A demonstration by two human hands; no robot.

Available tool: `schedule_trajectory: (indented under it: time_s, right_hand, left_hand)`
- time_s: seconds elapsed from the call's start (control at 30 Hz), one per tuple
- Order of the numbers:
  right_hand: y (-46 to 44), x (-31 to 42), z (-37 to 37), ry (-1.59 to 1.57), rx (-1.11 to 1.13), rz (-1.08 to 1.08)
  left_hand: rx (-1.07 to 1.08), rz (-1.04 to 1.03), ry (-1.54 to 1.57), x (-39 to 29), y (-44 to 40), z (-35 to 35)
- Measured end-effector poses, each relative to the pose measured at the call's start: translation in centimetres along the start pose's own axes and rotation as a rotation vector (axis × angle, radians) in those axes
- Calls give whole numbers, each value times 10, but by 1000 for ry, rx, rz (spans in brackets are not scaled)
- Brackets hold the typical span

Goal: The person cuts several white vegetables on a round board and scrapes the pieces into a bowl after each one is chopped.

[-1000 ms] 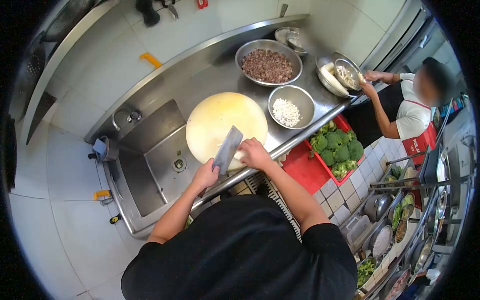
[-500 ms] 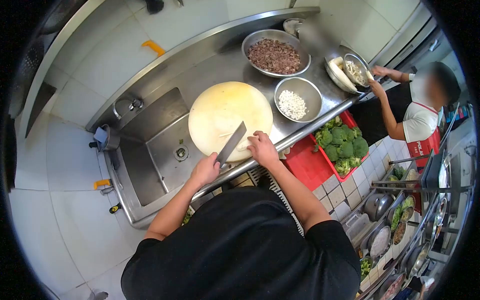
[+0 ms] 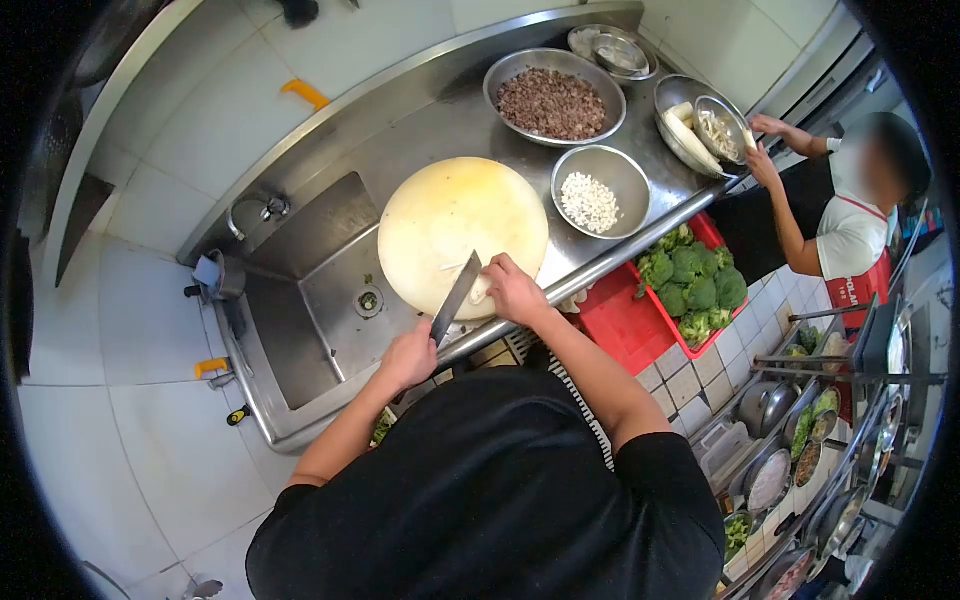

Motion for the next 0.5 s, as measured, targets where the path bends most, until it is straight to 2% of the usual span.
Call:
schedule_trajectory:
  time_s: [0.2, 0.4, 0.5]
  right_hand:
    - [-1, 5, -9, 94, -31, 177]
    - [-6, -8, -14, 140, 16, 129]
    - [-4, -8, -12, 122, 2, 144]
  left_hand:
    - [-30, 41, 28, -21, -17, 8]
    - [-25, 34, -23, -35, -5, 35]
    - [-19, 44, -33, -33, -9, 16]
Point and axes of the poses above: each hand's wrist, its own y-axis away from the middle knuckle, its own z-axis out of the back of the hand, x = y × z, the point moved 10 cm from there along -y, towards the middle knuckle, and after that the axes turned 14 degrees about -y, right-handed, at the moved point
